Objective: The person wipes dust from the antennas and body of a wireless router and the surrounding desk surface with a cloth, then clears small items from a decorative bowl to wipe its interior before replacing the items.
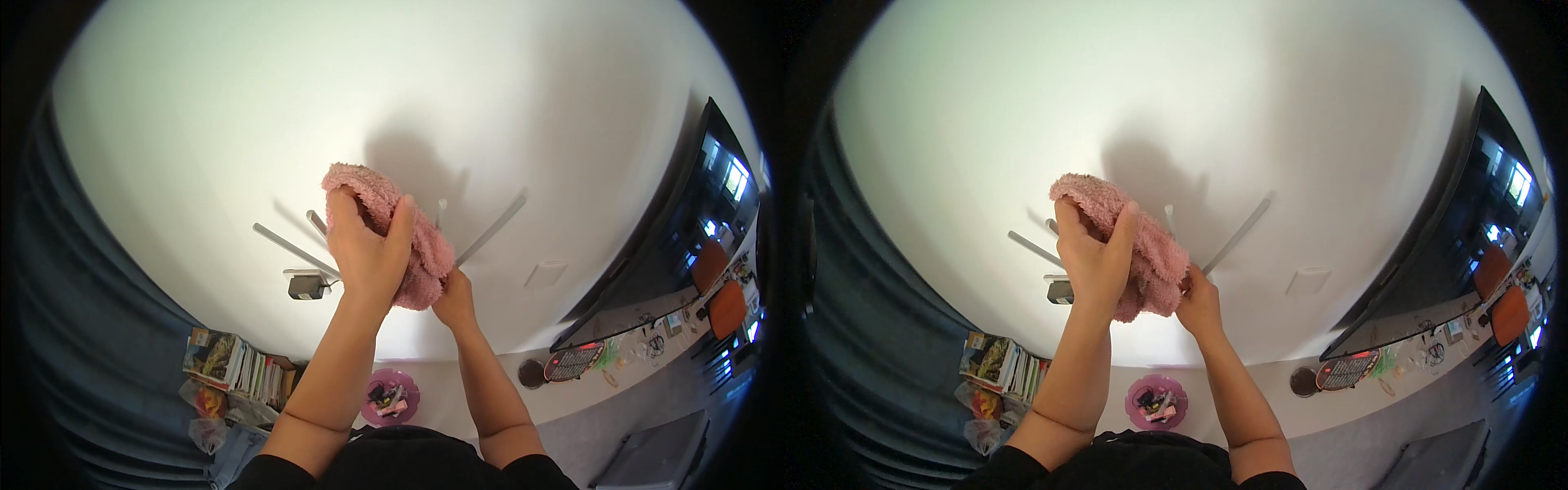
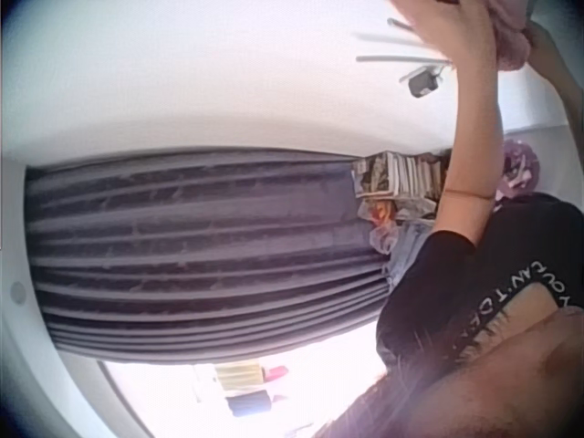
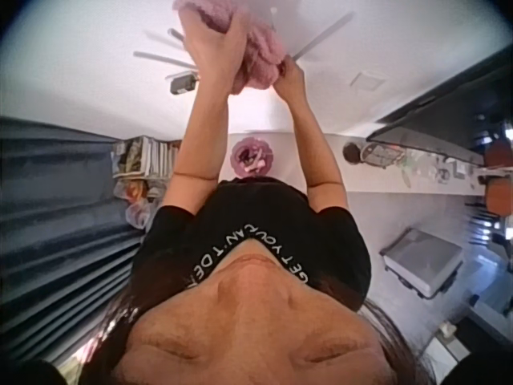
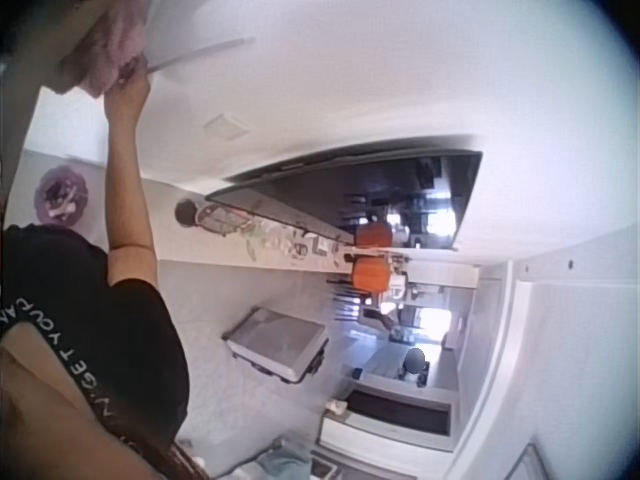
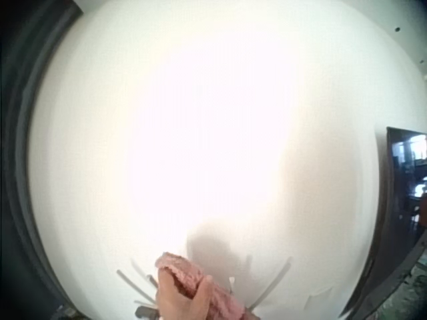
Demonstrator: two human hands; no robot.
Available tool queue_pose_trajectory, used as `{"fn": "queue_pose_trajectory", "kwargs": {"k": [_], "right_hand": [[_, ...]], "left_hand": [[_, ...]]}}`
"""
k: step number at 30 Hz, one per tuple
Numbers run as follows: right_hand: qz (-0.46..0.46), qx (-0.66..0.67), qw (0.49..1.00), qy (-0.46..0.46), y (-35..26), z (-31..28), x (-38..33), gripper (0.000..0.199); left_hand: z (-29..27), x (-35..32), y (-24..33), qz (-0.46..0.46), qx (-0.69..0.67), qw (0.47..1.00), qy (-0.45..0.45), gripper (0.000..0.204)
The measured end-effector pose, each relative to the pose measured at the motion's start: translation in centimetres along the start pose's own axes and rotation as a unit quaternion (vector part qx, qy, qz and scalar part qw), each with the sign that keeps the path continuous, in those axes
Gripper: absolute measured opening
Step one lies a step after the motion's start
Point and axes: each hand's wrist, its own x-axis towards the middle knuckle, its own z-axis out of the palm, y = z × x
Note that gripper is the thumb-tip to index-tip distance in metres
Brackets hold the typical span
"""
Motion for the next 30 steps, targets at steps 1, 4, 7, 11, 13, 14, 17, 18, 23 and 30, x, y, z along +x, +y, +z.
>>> {"fn": "queue_pose_trajectory", "kwargs": {"k": [1, 4, 7, 11, 13, 14, 17, 18, 23, 30], "right_hand": [[0.003, -0.006, 1.000, -0.002, 0.0, -0.1, 0.0, 0.035], [0.004, -0.004, 1.000, 0.002, 1.6, -0.2, 0.2, 0.033], [0.030, -0.046, 0.998, -0.006, 0.3, 0.1, 0.1, 0.035], [-0.066, -0.059, 0.995, 0.036, 0.6, 0.6, -0.1, 0.048], [-0.008, -0.068, 0.997, 0.043, -0.5, -0.2, -0.9, 0.056], [0.020, -0.069, 0.997, 0.040, -1.4, -0.1, -1.6, 0.060], [0.054, 0.001, 0.996, 0.075, -2.0, 0.6, -3.4, 0.056], [0.055, 0.024, 0.994, 0.092, -1.9, 0.9, -3.9, 0.054], [0.011, 0.088, 0.993, 0.078, -1.6, 4.6, -5.7, 0.046], [0.020, 0.055, 0.998, -0.013, -1.8, 7.1, -7.1, 0.046]], "left_hand": [[0.1, 0.2, 0.1, -0.001, 0.028, 1.000, 0.002, 0.041], [0.5, 0.7, 1.0, -0.016, 0.045, 0.999, 0.012, 0.038], [0.0, 0.8, 0.5, 0.015, 0.105, 0.994, 0.035, 0.036], [-1.2, -0.7, 1.1, 0.164, -0.062, 0.974, 0.146, 0.032], [-5.9, -0.4, 1.3, 0.306, 0.116, 0.945, 0.003, 0.028], [-7.3, -1.3, 0.7, 0.304, 0.101, 0.947, 0.016, 0.026], [-9.8, -3.6, -2.0, 0.177, -0.108, 0.965, 0.159, 0.018], [-11.0, -3.7, -3.9, 0.112, -0.110, 0.964, 0.214, 0.019], [-12.5, 0.1, -11.8, 0.019, -0.044, 0.961, 0.274, 0.021], [-10.8, -0.6, -14.9, 0.093, 0.126, 0.975, 0.158, 0.069]]}}
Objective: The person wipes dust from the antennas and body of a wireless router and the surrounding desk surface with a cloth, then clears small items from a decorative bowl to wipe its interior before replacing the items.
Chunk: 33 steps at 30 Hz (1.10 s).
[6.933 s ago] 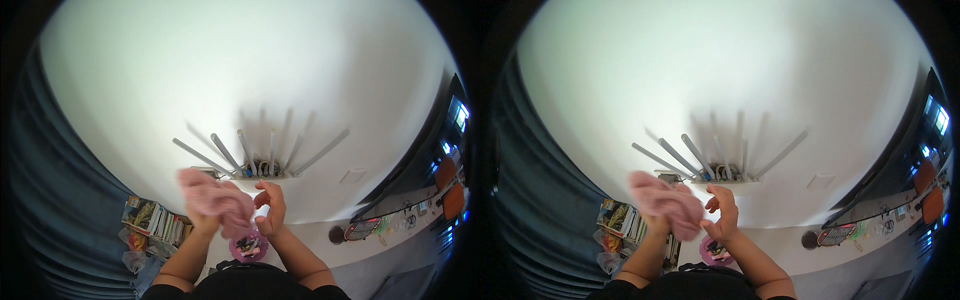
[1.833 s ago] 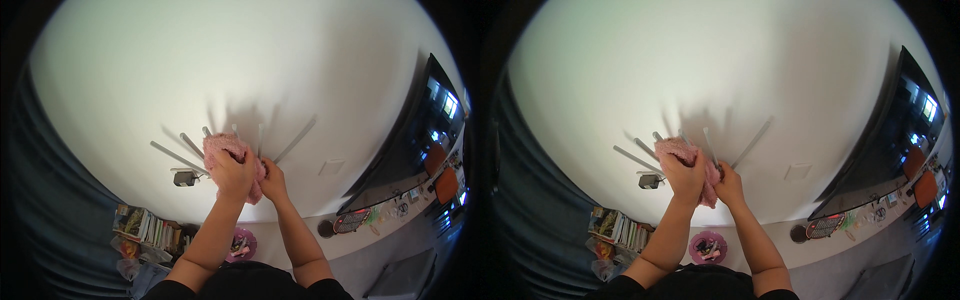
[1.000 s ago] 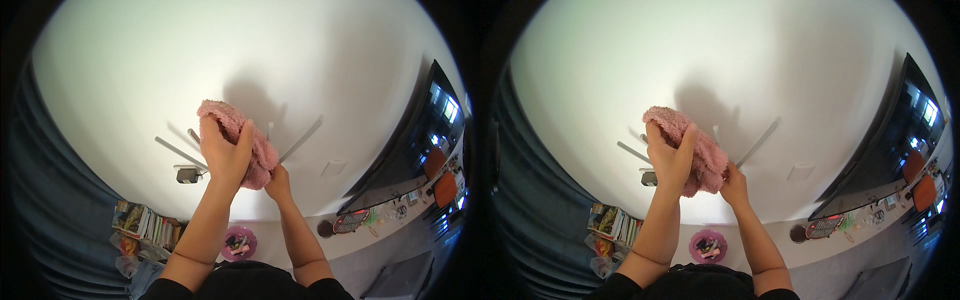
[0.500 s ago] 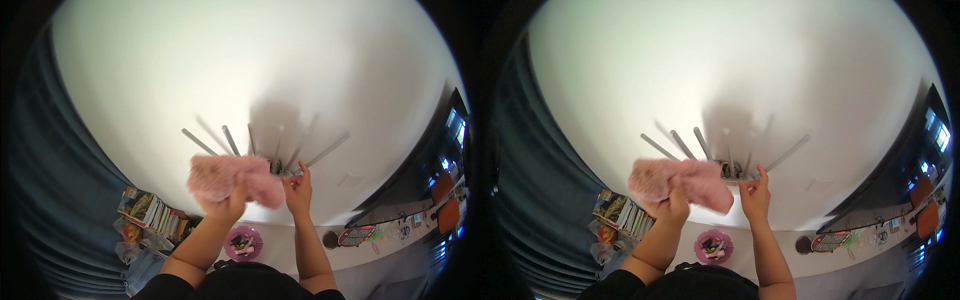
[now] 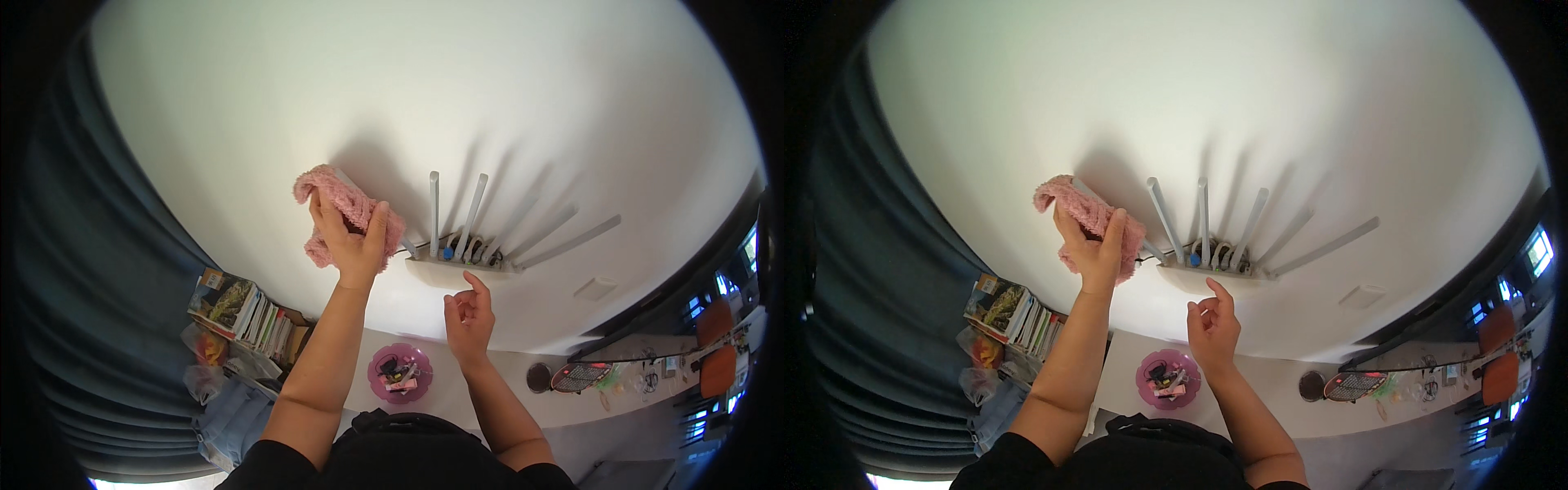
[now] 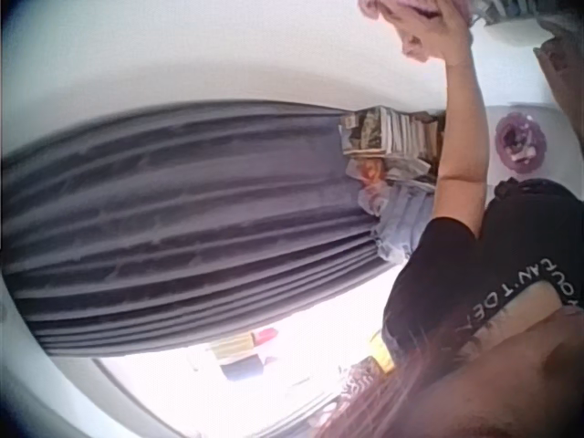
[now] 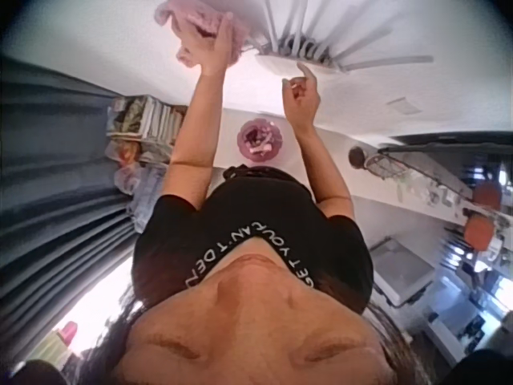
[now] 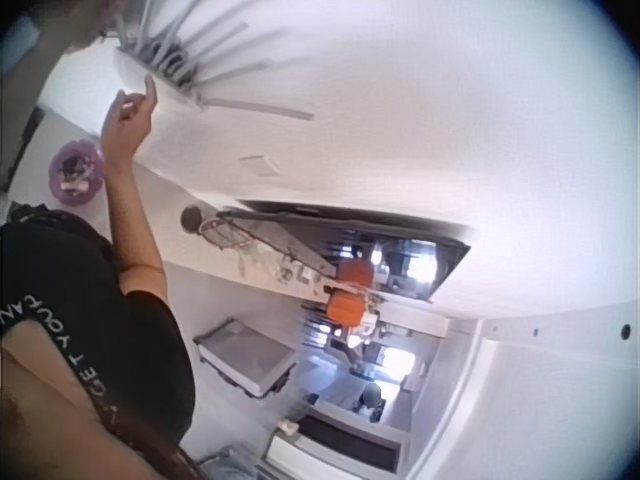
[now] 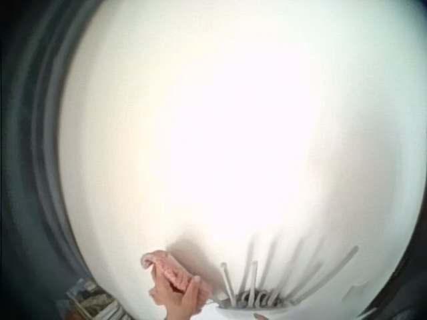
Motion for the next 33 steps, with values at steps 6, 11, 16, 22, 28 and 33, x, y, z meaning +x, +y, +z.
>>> {"fn": "queue_pose_trajectory", "kwargs": {"k": [6, 11, 16, 22, 28, 33], "right_hand": [[0.037, -0.007, 0.999, -0.013, 0.6, 0.5, -0.2, 0.045], [0.028, -0.036, 0.998, -0.043, 1.6, 0.0, -0.8, 0.046], [0.039, 0.191, 0.968, -0.160, 0.1, 0.2, -1.8, 0.045], [0.144, 0.058, 0.987, -0.052, 2.0, -0.3, -2.0, 0.021], [-0.236, -0.334, 0.912, 0.015, -2.2, 2.4, 2.3, 0.016], [-0.164, -0.451, 0.871, -0.106, -2.7, 3.5, 2.8, 0.017]], "left_hand": [[0.5, -4.0, -1.3, -0.053, 0.008, 0.998, -0.040, 0.069], [-1.9, -8.6, 1.0, -0.093, -0.130, 0.977, -0.145, 0.044], [-4.3, -12.2, 5.4, 0.096, -0.114, 0.947, -0.284, 0.040], [-6.3, -11.1, 5.6, -0.240, -0.265, 0.814, -0.457, 0.069], [-6.5, -12.3, 2.0, -0.279, -0.185, 0.909, -0.250, 0.043], [-7.0, -12.9, 0.5, -0.327, -0.171, 0.888, -0.275, 0.036]]}}
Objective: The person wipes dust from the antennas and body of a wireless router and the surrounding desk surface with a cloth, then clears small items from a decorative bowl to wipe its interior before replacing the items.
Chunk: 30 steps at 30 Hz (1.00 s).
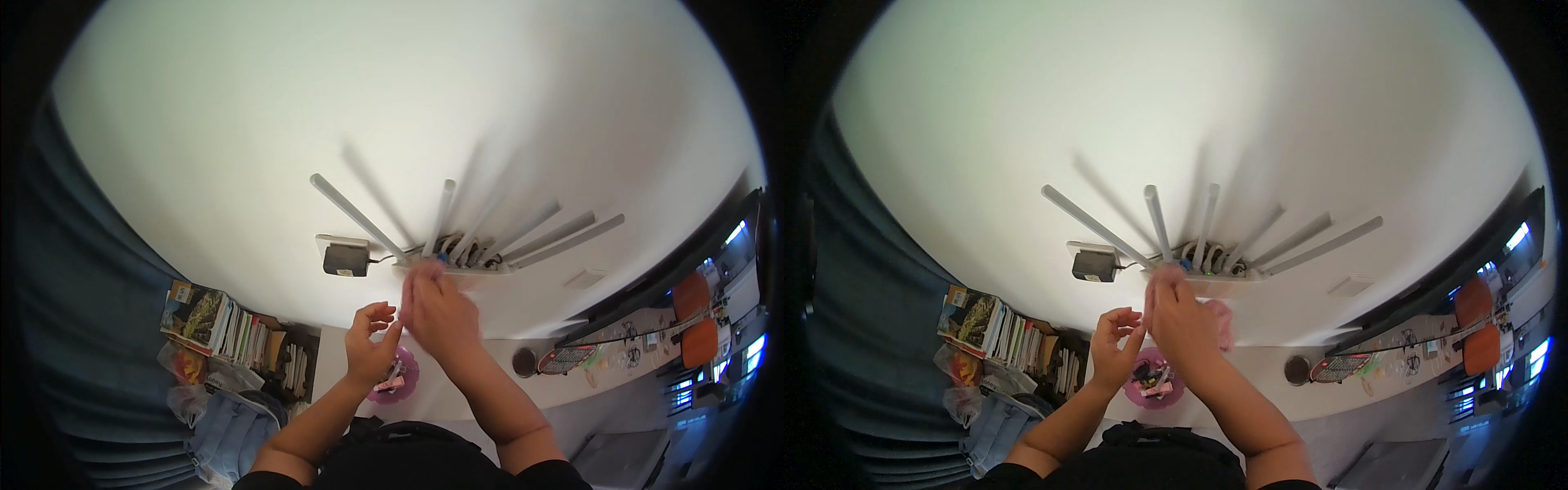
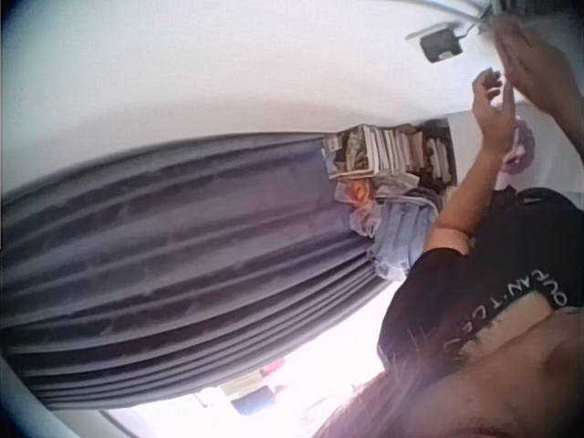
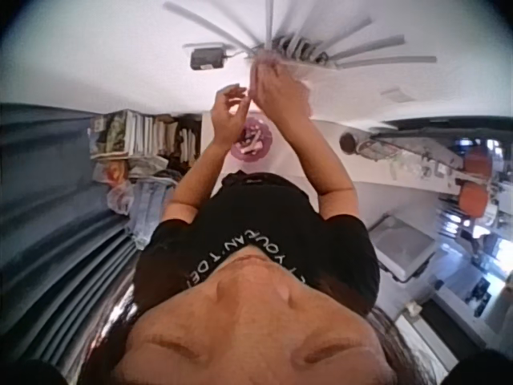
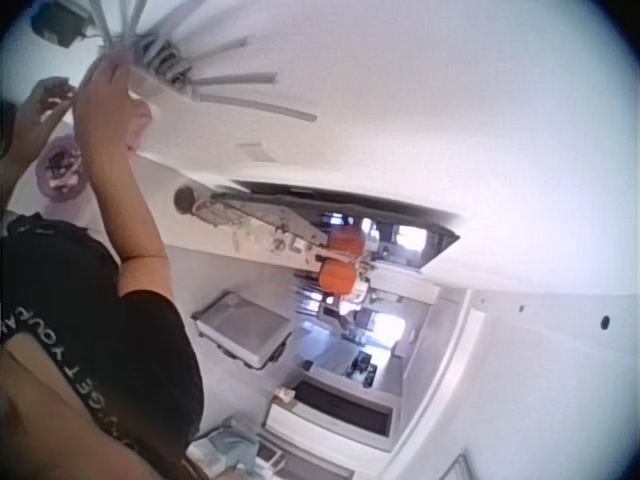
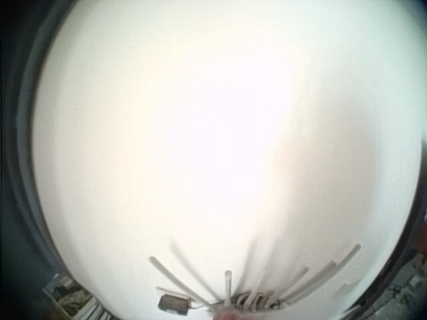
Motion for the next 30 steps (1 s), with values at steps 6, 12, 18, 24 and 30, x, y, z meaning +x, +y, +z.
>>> {"fn": "queue_pose_trajectory", "kwargs": {"k": [6, 12, 18, 24, 30], "right_hand": [[0.024, 0.047, 0.999, 0.012, 0.1, 0.5, 1.3, 0.026], [0.150, 0.010, 0.968, 0.199, 5.2, -2.1, -2.1, 0.025], [0.037, -0.031, 0.986, 0.162, 4.6, -0.9, -1.5, 0.027], [0.072, 0.045, 0.980, 0.178, 4.8, -2.6, -2.9, 0.027], [0.058, 0.183, 0.976, 0.101, 4.9, -3.6, -4.0, 0.024]], "left_hand": [[-0.2, 1.1, -0.9, 0.000, -0.017, 1.000, 0.004, 0.030], [-0.5, 1.7, -1.1, -0.022, -0.014, 0.999, -0.018, 0.027], [1.7, 1.9, -1.7, -0.031, -0.020, 0.997, -0.061, 0.026], [1.9, 2.0, -2.3, -0.042, -0.033, 0.996, -0.069, 0.028], [3.0, 2.0, -2.3, -0.043, -0.040, 0.996, -0.065, 0.026]]}}
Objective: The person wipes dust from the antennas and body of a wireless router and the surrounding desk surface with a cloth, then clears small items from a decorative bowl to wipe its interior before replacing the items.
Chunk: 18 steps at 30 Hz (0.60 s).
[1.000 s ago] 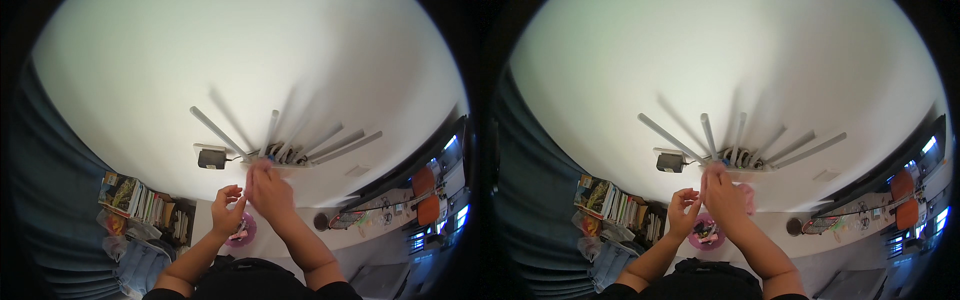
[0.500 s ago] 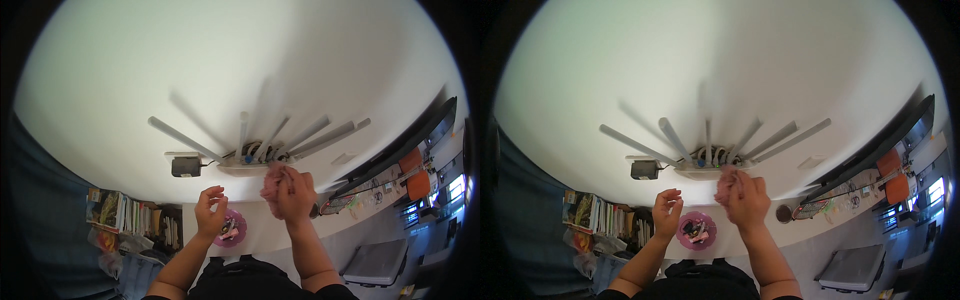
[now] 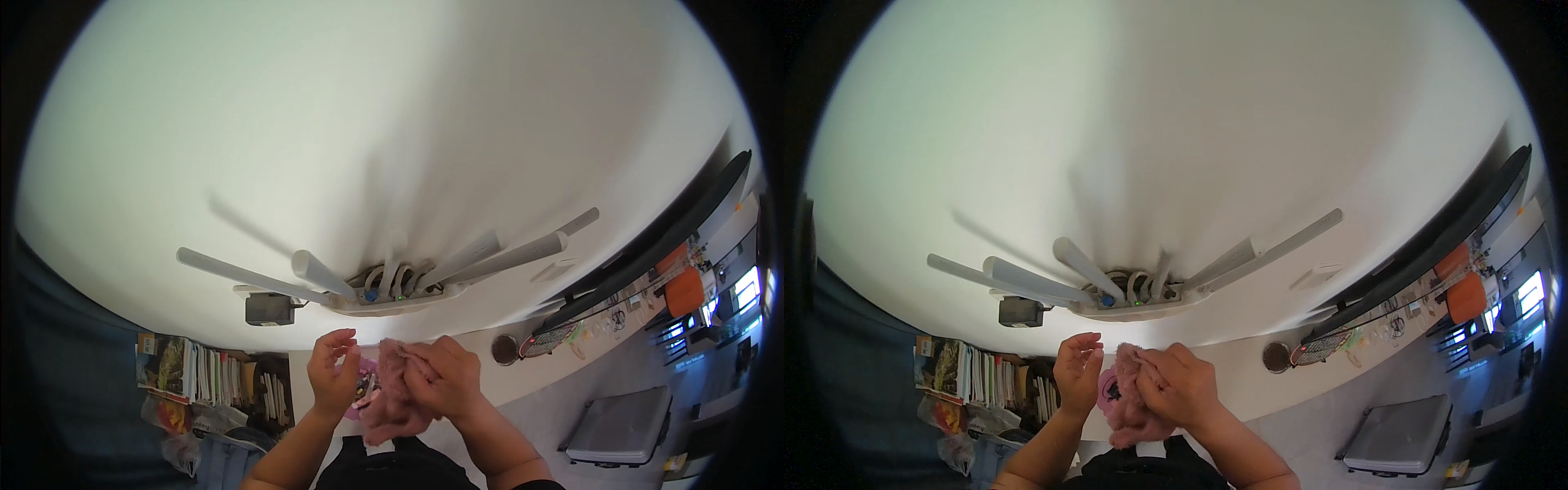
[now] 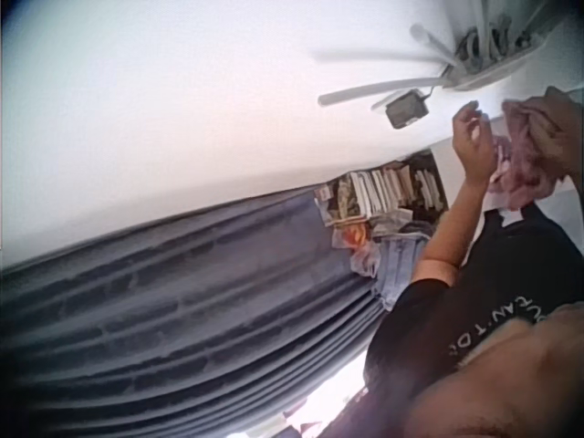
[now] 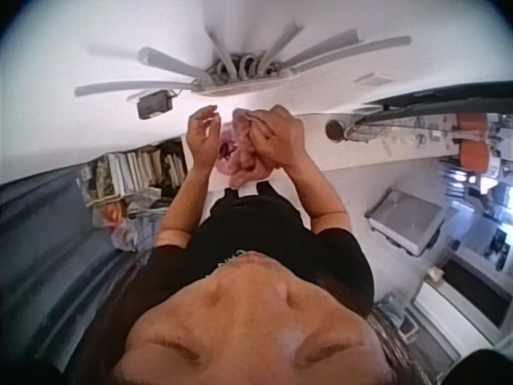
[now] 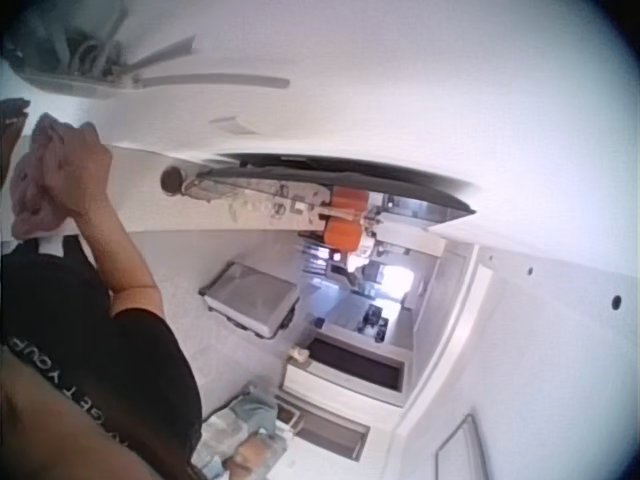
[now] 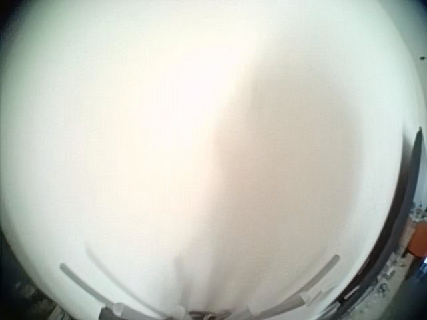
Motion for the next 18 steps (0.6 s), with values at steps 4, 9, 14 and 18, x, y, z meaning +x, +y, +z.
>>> {"fn": "queue_pose_trajectory", "kwargs": {"k": [4, 9, 14, 18], "right_hand": [[0.059, -0.125, 0.970, 0.202, 2.6, -1.1, 2.3, 0.020], [-0.067, -0.015, 0.997, 0.043, 3.5, -0.8, 1.1, 0.029], [0.023, -0.133, 0.964, 0.229, 5.6, -3.1, 2.8, 0.030], [0.003, -0.303, 0.951, 0.061, 5.6, -1.4, 4.2, 0.030]], "left_hand": [[1.1, 0.4, 0.3, -0.010, -0.004, 1.000, -0.016, 0.025], [2.4, 0.5, 0.4, -0.002, 0.006, 1.000, -0.017, 0.024], [3.6, 0.6, 0.8, -0.016, 0.015, 0.999, -0.039, 0.023], [5.2, 0.6, 0.8, -0.029, 0.018, 0.997, -0.068, 0.025]]}}
